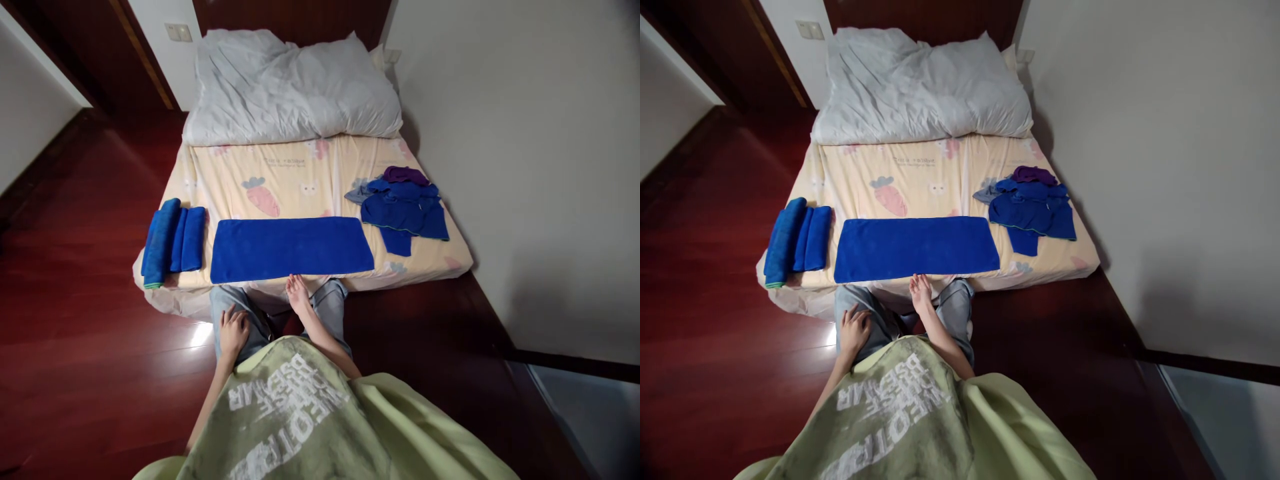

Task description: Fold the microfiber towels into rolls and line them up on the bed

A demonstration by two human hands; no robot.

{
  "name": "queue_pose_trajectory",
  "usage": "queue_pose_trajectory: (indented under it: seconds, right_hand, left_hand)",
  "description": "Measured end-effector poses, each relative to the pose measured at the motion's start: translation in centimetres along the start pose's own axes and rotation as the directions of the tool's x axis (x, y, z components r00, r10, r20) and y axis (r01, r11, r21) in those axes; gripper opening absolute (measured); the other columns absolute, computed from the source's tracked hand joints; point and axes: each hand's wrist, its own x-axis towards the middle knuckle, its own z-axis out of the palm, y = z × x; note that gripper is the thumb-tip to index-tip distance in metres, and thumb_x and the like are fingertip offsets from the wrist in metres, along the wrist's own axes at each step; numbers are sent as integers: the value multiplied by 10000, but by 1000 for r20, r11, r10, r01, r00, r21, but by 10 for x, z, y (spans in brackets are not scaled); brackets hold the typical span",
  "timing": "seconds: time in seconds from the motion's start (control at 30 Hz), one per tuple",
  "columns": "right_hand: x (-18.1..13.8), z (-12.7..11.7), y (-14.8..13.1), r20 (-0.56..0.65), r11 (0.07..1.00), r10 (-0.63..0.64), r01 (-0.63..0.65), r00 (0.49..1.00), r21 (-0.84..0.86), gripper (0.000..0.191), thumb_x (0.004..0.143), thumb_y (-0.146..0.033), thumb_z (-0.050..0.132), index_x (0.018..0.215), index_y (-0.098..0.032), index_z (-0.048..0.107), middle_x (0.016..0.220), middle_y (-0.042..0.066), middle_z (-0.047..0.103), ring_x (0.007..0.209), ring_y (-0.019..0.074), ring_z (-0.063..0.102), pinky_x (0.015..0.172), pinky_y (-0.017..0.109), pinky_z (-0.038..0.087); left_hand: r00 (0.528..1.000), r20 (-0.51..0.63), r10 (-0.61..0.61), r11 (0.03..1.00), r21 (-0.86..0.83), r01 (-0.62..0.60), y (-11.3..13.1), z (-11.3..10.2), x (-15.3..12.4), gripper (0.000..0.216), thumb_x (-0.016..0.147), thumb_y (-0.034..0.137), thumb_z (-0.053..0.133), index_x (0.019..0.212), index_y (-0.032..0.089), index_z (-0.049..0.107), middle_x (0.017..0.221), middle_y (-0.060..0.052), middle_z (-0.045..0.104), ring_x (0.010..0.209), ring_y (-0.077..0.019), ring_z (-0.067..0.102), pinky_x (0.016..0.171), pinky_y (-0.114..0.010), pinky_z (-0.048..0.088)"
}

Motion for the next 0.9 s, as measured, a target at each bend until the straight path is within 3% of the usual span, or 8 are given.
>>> queue_pose_trajectory:
  seconds: [0.13, 0.27, 0.5, 0.9]
  right_hand:
    - [5, 7, 3, -51, 999, 32, -30, 998, 36, 86, 955, -182, 565, 1005, -249, 582, 1036, -2, 742, 829, 89, 714, 842, 248, 577]
    - [9, 10, 5, -65, 1000, 9, -8, 998, 22, 22, 990, -254, 561, 980, -250, 580, 1164, 32, 745, 924, 100, 719, 858, 264, 591]
    - [18, 17, 2, 7, 994, 37, -37, 999, 107, 323, 1068, -386, 446, 993, -182, 685, 1355, 88, 683, 1251, 124, 640, 979, 249, 586]
    - [30, 15, 4, -1, 981, 35, -34, 999, 189, 299, 1059, -271, 459, 1030, -126, 719, 1319, 97, 708, 1289, 137, 630, 1080, 281, 532]
  left_hand:
    - [1000, 5, -9, 1000, -8, 9, 0, 0, 0, 340, 933, 263, 442, 1042, 220, 761, 1185, -80, 751, 1428, -329, 445, 1248, -553, 216]
    - [1000, 7, -15, 1000, -6, 15, 2, -1, 1, 328, 926, 262, 453, 1038, 227, 760, 1175, -82, 753, 1420, -333, 454, 1242, -553, 226]
    - [1000, 5, -16, 1000, 1, 16, 4, -2, 1, 338, 936, 261, 446, 1043, 214, 763, 1176, -74, 755, 1411, -334, 462, 1249, -547, 217]
    - [1000, 5, -21, 1000, 3, 21, 1, 2, 1, 316, 923, 242, 481, 1048, 224, 771, 1162, -65, 760, 1428, -326, 452, 1245, -555, 226]
